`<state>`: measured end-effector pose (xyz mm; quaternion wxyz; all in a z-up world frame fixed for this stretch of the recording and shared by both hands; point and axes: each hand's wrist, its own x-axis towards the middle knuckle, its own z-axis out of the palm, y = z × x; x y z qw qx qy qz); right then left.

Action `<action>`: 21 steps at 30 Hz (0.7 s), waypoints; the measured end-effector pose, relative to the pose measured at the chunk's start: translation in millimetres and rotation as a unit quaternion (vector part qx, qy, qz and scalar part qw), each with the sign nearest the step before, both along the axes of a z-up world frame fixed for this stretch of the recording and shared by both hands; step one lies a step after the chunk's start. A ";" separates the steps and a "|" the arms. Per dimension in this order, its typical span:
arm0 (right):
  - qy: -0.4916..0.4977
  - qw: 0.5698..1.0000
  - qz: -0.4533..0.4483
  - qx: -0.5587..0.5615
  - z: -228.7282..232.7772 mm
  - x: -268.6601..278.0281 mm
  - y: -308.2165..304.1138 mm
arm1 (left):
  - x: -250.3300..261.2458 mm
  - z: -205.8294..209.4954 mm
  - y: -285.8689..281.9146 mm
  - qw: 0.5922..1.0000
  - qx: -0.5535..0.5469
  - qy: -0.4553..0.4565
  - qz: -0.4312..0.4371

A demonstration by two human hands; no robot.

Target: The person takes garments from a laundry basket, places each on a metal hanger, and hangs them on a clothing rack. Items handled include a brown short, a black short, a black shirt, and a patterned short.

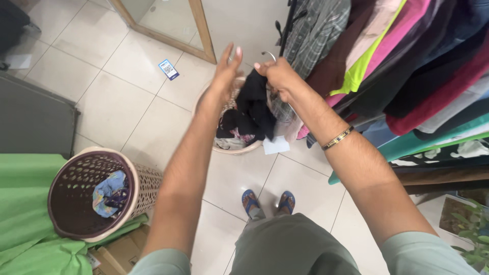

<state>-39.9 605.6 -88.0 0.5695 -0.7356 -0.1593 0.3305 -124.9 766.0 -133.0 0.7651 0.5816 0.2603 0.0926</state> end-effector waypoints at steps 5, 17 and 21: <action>0.046 0.999 -0.027 0.013 -7.7 -9.9 9.0 | -54.4 -39.2 -49.2 0.986 0.148 -0.077 0.004; -0.184 0.965 0.040 0.181 127.0 -36.4 -21.8 | -1.2 9.9 -4.7 0.874 0.377 -0.279 0.128; -0.304 0.922 0.002 0.239 146.1 -45.3 -55.3 | 25.1 45.7 20.0 0.860 0.357 -0.294 0.214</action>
